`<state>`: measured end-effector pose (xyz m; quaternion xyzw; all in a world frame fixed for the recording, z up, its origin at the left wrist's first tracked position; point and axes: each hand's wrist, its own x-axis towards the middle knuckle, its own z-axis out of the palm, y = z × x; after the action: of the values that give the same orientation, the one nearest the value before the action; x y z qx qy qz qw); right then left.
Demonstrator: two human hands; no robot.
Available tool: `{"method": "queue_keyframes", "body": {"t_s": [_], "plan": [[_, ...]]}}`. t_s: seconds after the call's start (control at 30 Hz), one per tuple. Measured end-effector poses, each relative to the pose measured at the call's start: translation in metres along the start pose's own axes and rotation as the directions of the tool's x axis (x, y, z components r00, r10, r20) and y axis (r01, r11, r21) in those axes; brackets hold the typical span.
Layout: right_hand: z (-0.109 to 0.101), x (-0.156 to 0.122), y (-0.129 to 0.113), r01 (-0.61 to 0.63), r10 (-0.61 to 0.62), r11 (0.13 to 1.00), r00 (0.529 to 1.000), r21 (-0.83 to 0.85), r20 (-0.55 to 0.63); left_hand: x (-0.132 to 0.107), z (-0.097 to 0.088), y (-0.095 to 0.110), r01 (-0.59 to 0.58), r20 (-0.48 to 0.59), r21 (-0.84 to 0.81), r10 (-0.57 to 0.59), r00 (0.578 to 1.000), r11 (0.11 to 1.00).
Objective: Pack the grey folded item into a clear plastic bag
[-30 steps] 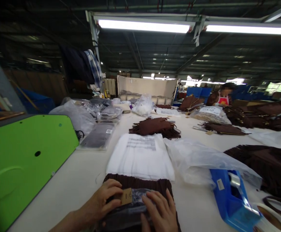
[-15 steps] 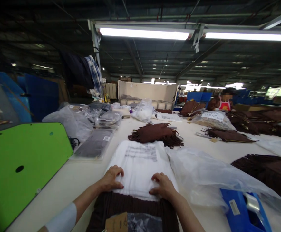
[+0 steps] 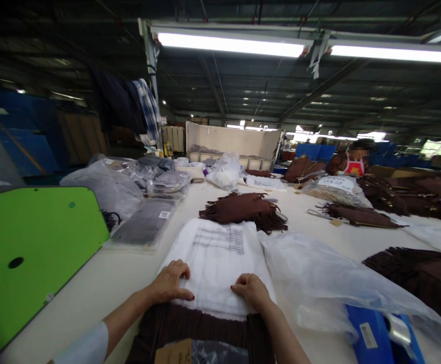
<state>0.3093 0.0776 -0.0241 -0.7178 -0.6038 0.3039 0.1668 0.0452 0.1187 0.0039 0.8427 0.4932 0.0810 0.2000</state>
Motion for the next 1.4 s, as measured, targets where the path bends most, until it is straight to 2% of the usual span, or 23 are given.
{"method": "queue_keyframes", "body": {"t_s": [0.17, 0.37, 0.6, 0.73, 0.97, 1.13, 1.27, 1.4], "plan": [[-0.001, 0.010, 0.000, -0.047, 0.046, 0.999, 0.998, 0.009, 0.032, -0.001, -0.001, 0.009, -0.024, 0.036, 0.073, 0.021, 0.999, 0.997], [-0.005, 0.004, -0.006, -0.019, 0.019, 1.000, 1.000, -0.020, 0.009, 0.001, 0.000, 0.008, -0.060, 0.027, 0.131, 0.057, 0.998, 0.990], [-0.007, -0.033, -0.032, 0.108, -0.136, 0.952, 0.987, -0.287, -0.079, 0.009, -0.001, 0.011, -0.024, 0.015, 0.152, 0.022, 1.000, 0.988], [-0.007, -0.039, -0.044, 0.104, -0.177, 0.908, 0.973, -0.406, -0.146, 0.010, -0.009, 0.014, 0.024, 0.013, 0.134, -0.026, 1.000, 0.991], [-0.010, -0.033, -0.046, 0.054, -0.125, 0.944, 0.972, -0.325, -0.201, 0.008, -0.031, 0.018, 0.108, 0.059, 0.054, -0.111, 0.992, 0.993], [-0.012, -0.043, -0.049, 0.133, -0.178, 0.958, 0.970, -0.256, -0.165, 0.004, -0.038, 0.021, 0.145, 0.065, -0.013, -0.143, 0.988, 0.989], [-0.001, -0.051, -0.073, 0.240, -0.279, 0.939, 0.950, -0.246, -0.142, 0.001, -0.038, 0.028, 0.159, 0.053, -0.064, -0.156, 0.986, 0.985], [0.019, -0.046, -0.101, 0.288, -0.348, 0.900, 0.927, -0.326, -0.142, 0.000, -0.038, 0.035, 0.155, 0.011, -0.117, -0.155, 0.988, 0.981]]}}
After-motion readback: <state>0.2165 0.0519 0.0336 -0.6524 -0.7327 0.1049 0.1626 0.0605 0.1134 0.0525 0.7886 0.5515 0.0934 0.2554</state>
